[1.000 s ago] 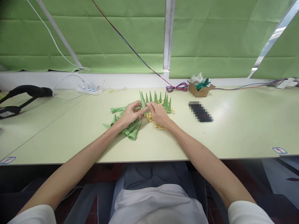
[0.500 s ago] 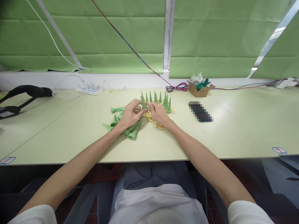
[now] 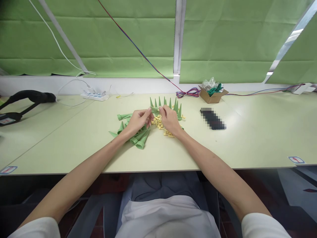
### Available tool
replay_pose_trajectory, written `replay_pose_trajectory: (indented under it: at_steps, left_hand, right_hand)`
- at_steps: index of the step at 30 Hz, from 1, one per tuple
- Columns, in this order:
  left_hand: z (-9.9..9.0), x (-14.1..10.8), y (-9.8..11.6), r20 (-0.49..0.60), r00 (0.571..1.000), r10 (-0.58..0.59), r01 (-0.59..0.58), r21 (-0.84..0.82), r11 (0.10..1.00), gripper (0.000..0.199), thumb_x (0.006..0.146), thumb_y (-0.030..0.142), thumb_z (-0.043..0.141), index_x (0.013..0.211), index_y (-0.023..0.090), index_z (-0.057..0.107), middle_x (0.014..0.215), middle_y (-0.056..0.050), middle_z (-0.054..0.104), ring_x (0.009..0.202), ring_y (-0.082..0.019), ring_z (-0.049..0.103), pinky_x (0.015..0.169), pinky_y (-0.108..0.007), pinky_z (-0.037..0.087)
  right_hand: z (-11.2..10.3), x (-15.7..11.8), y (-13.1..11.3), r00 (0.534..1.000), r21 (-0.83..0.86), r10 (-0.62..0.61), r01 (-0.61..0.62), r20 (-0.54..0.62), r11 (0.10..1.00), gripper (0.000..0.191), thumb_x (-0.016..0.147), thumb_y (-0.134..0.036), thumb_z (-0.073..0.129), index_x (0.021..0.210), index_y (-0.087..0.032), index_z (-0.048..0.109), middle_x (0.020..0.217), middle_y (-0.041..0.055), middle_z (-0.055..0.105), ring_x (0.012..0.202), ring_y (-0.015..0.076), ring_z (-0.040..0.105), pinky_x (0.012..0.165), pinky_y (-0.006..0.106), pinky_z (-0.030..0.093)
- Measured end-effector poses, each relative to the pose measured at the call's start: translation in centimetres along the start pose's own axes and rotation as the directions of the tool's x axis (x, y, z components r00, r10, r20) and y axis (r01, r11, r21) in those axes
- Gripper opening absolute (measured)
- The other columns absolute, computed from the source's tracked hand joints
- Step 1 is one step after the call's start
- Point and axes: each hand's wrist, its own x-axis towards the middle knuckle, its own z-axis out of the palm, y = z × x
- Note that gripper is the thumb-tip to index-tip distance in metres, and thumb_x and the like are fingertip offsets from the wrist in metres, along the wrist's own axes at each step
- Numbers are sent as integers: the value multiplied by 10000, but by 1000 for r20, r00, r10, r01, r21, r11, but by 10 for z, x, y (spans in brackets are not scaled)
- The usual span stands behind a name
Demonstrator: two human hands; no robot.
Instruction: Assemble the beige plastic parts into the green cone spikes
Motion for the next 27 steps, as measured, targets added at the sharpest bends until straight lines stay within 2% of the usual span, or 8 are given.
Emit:
replay_pose_trajectory:
  at_steps: [4,9,17,23,27]
  left_hand:
    - [1,-1,5,111,983,-144,157,-119,980,633,842,727,552,637,132,619,640,-90,629,484,-129,547,430,-261,394]
    - [-1,-1,3,180,964,-194,231,-215,949,618,815,721,599,715,114,648,746,-120,670,506,-120,561,423,-250,391]
    - [-2,0,1,228,957,-178,236,-263,935,532,798,645,684,679,136,586,738,-81,636,514,-108,559,415,-236,383]
    - [-3,0,1,252,956,-149,221,-285,933,503,779,604,730,718,115,625,749,-75,627,532,-93,548,426,-228,377]
    - [-4,0,0,263,956,-129,208,-298,932,471,755,570,770,753,115,647,680,-41,593,532,-86,524,431,-227,360]
  right_hand:
    - [-1,-1,-4,1000,15,-6,5,18,1000,349,1022,-449,396,748,-234,425,629,-20,462,577,154,428,623,305,336]
    - [-2,-2,-6,995,37,-38,35,89,999,330,1021,-442,392,766,-237,429,645,-15,483,588,156,442,630,304,354]
    - [-3,-2,-3,995,18,-46,44,93,999,332,1018,-453,391,769,-238,442,635,-16,461,584,162,428,641,306,361]
    - [-3,-2,-3,994,19,-46,45,99,999,321,1018,-442,393,773,-239,435,635,-15,464,591,165,439,646,308,361]
    - [-3,-2,-2,994,11,-44,43,102,999,344,1018,-463,383,754,-244,399,631,-11,464,591,170,441,639,312,362]
